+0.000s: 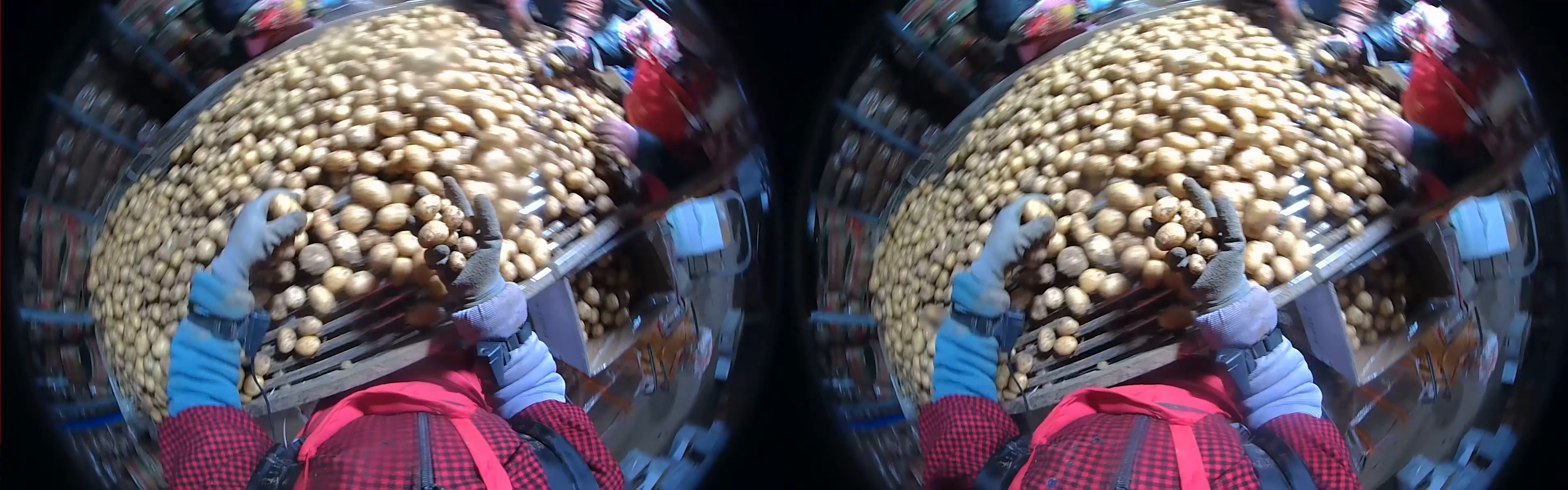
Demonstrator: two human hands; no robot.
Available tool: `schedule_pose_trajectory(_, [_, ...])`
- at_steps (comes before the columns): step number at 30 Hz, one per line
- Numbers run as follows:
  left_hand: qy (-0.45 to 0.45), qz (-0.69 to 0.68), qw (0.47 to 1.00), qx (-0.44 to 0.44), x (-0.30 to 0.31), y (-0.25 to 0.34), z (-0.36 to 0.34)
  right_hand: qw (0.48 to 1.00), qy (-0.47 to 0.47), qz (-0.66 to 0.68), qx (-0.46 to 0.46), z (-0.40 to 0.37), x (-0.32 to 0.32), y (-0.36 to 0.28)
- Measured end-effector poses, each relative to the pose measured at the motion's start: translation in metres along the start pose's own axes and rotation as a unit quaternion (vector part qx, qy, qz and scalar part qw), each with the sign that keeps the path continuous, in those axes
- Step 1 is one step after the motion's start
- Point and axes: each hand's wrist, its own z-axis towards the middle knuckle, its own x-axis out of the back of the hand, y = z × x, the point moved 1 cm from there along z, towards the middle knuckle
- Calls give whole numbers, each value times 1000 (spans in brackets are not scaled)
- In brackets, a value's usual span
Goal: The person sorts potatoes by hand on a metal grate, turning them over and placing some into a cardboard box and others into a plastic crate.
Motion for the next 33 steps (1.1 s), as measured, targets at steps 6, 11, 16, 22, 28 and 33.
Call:
schedule_pose_trajectory(6, [-223, -81, 970, -58, -135, 40, -15, 961, 112, 182, -175, -26, 97, -96])
schedule_pose_trajectory(11, [-338, -95, 936, -5, -240, 75, -26, 940, 166, 296, -38, -86, 174, -191])
schedule_pose_trajectory(16, [-395, -81, 915, 20, -311, 100, -26, 933, 280, 189, 125, -143, 250, -299])
schedule_pose_trajectory(22, [-387, -79, 919, 15, -351, 107, -18, 885, 401, -16, 238, -145, 376, -434])
schedule_pose_trajectory(28, [-336, -91, 938, 7, -359, 91, -12, 867, 420, 108, 244, -82, 564, -525])
schedule_pose_trajectory(33, [-319, -84, 944, 3, -363, 99, -20, 787, 580, -129, 168, -113, 522, -492])
